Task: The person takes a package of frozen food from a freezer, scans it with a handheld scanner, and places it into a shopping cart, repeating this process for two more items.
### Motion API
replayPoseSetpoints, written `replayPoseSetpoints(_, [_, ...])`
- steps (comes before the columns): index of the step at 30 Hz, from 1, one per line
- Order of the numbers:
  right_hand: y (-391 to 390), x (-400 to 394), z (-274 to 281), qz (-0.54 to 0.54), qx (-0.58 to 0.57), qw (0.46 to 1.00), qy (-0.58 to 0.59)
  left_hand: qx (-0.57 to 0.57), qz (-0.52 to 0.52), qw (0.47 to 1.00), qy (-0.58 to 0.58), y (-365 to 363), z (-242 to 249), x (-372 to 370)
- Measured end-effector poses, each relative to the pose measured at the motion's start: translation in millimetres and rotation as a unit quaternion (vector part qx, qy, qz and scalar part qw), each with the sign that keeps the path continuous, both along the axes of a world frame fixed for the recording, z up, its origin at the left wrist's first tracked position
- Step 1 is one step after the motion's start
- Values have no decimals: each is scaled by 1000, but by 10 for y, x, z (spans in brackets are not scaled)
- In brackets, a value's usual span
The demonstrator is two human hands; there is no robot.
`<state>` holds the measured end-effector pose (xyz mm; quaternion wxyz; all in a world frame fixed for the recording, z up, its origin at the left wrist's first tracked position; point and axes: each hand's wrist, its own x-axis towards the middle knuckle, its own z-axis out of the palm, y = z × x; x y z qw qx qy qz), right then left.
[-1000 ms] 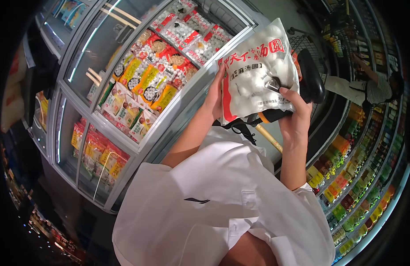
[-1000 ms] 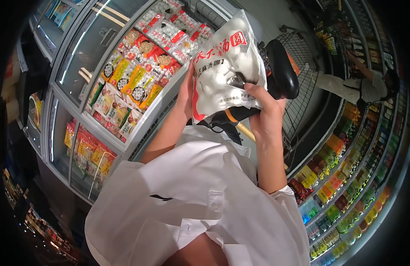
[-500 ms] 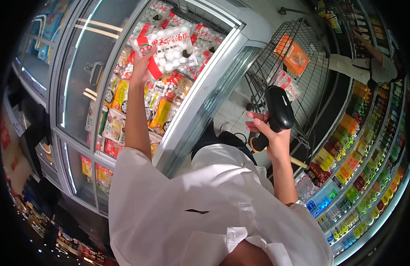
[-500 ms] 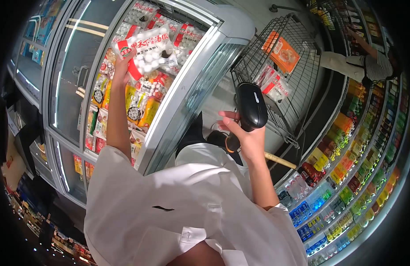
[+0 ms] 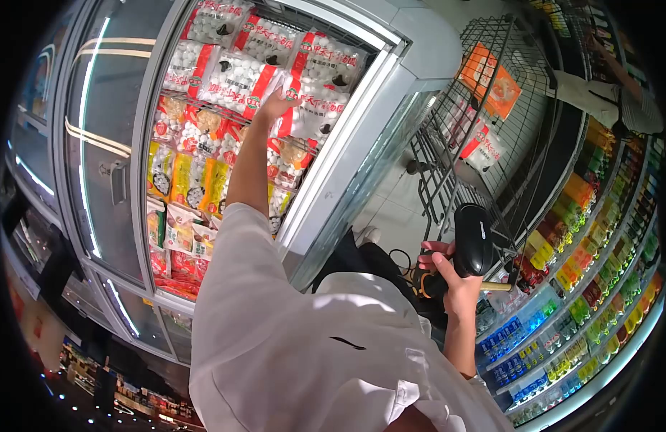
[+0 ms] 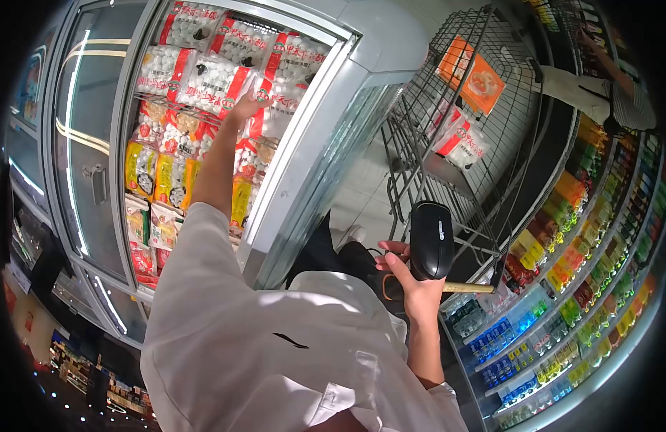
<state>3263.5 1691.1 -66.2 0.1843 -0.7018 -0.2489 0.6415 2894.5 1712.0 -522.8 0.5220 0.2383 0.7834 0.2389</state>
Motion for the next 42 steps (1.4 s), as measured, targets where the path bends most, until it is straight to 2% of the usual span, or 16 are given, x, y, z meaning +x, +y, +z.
replayPoseSetpoints(1, [-3,-35,6,-1,-8,1000,0,-8,-1,1000,0,-1,137,-34])
replayPoseSetpoints(4, [-50,-80,-1,-31,-29,998,52,105,266,891,-353,72,461,-97])
replayPoseSetpoints(5, [-61,-94,-16,-31,-32,998,52,128,327,878,-326,165,900,-25])
replayPoseSetpoints(8, [-121,-134,-55,0,-47,997,68,199,449,785,-379,27,766,-38])
replayPoseSetpoints(11, [-150,-188,-75,-4,-48,997,67,149,503,807,-271,-185,1020,445])
replayPoseSetpoints(14, [-143,-214,-7,3,-42,998,52,21,422,862,-279,-543,1076,743])
replayPoseSetpoints(16, [-149,-197,28,-2,-33,998,59,-75,141,946,-281,-471,1359,654])
replayPoseSetpoints(17, [-144,-193,26,-6,-23,998,65,-72,139,948,-279,-363,1377,545])
replayPoseSetpoints(19, [-153,-198,13,-7,-17,998,64,35,-91,987,126,-87,1232,273])
replayPoseSetpoints(20, [-160,-208,-4,-9,-12,998,62,36,-91,987,128,18,1010,203])
replayPoseSetpoints(22, [-182,-221,-68,0,-3,998,56,161,-353,820,421,205,497,108])
replayPoseSetpoints(26, [-220,-300,-99,32,-9,999,38,139,-426,687,572,442,172,219])
replayPoseSetpoints(29, [-243,-329,-68,39,-23,999,18,82,-461,799,378,732,303,178])
replayPoseSetpoints(35, [-181,-315,-147,65,-32,996,52,196,-553,709,392,-59,707,378])
replayPoseSetpoints(39, [-109,-299,-74,71,-49,995,48,162,-566,761,274,-409,618,355])
replayPoseSetpoints(42, [-115,-204,-57,96,-50,992,66,-2,-597,787,155,-38,717,306])
